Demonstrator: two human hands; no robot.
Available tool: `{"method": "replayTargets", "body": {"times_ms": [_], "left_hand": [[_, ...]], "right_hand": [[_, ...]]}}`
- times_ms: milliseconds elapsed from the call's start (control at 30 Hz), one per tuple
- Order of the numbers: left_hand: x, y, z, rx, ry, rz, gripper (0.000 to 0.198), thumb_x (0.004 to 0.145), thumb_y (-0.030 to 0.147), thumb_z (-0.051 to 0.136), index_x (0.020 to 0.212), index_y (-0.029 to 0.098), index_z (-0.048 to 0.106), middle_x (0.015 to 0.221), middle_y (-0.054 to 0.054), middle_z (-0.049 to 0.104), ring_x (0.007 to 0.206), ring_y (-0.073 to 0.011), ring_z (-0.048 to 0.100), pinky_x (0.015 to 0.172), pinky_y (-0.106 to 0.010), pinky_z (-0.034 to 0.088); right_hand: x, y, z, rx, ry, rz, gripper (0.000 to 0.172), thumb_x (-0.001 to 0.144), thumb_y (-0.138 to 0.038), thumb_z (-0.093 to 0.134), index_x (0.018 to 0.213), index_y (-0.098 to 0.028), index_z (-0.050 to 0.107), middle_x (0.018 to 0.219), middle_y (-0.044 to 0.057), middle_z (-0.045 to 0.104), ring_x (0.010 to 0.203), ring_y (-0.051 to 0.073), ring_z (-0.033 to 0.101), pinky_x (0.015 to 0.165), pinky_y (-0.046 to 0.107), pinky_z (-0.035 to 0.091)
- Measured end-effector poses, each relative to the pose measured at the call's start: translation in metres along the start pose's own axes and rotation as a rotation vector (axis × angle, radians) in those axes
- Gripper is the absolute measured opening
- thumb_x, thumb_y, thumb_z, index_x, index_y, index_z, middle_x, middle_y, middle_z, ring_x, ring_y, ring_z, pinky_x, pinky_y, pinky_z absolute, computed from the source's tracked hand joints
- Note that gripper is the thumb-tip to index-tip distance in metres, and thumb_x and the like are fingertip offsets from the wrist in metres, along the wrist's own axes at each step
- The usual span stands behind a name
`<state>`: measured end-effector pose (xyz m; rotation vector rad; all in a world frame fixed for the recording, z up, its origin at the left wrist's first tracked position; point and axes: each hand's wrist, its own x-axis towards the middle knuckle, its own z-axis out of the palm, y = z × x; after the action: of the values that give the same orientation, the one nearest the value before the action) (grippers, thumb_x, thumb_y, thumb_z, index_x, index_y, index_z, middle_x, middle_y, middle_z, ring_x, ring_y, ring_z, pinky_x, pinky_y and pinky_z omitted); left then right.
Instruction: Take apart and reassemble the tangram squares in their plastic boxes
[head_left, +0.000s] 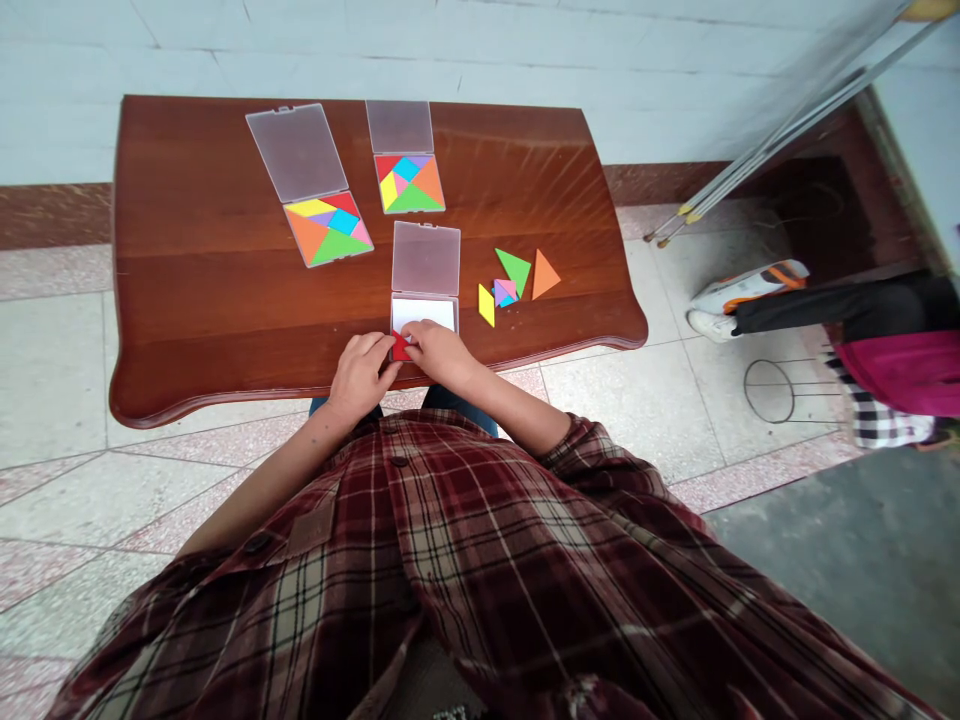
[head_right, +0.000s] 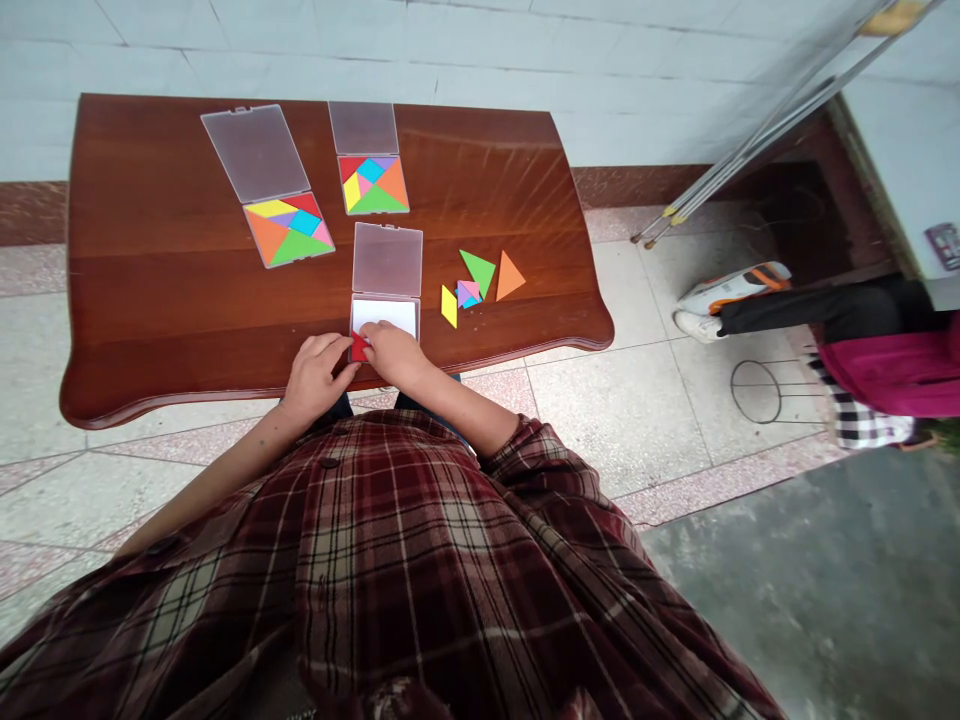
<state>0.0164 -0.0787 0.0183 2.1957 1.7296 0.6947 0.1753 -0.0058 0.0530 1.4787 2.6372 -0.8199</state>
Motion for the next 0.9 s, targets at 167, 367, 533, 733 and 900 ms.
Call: {"method": "replayTargets", "body": {"times_ms": [167,367,533,733,900], "left_hand": [[-0.002,-0.001,0.001,0.001,0.013,0.003,0.035,0.092,0.033,0.049,0.121,0.015,0.059,0.115,-0.012,0.065,0.102,-0.0262,0.055,0.094,-0.043,0.045],[-0.002,-0.001,0.002,0.015,0.015,0.010,0.036,0.094,0.034,0.045,0.123,0.015,0.057,0.114,-0.011,0.066,0.103,-0.0257,0.056,0.095,-0.042,0.044],[-0.002,-0.001,0.001,0.007,0.020,0.012,0.038,0.095,0.035,0.046,0.124,0.013,0.057,0.111,-0.012,0.067,0.099,-0.0256,0.057,0.092,-0.042,0.046],[-0.003,-0.001,0.001,0.018,0.015,0.015,0.038,0.095,0.035,0.045,0.125,0.014,0.056,0.108,-0.012,0.068,0.098,-0.0253,0.057,0.091,-0.042,0.046],[-0.003,0.000,0.001,0.034,0.015,0.021,0.038,0.095,0.035,0.045,0.124,0.015,0.058,0.108,-0.011,0.067,0.098,-0.0252,0.057,0.091,-0.041,0.046]], "right_hand": [[-0.001,0.000,0.002,0.044,0.023,0.058,0.031,0.091,-0.020,0.049,0.120,-0.016,0.060,0.110,0.010,0.069,0.097,0.020,0.063,0.083,0.029,0.044],[-0.009,0.003,-0.004,0.028,0.045,0.143,0.032,0.091,-0.023,0.049,0.120,-0.015,0.059,0.104,0.011,0.072,0.094,0.022,0.066,0.077,0.030,0.045],[-0.011,0.000,-0.002,0.020,0.020,0.127,0.031,0.091,-0.022,0.049,0.120,-0.017,0.059,0.107,0.010,0.072,0.094,0.021,0.066,0.076,0.029,0.045],[-0.010,0.000,-0.001,0.073,0.033,0.084,0.029,0.089,-0.018,0.049,0.116,-0.018,0.061,0.107,0.009,0.072,0.094,0.019,0.065,0.079,0.028,0.045],[-0.012,0.014,-0.009,0.170,0.098,0.099,0.027,0.088,-0.017,0.050,0.113,-0.017,0.063,0.102,0.007,0.072,0.090,0.018,0.065,0.083,0.029,0.045]]}}
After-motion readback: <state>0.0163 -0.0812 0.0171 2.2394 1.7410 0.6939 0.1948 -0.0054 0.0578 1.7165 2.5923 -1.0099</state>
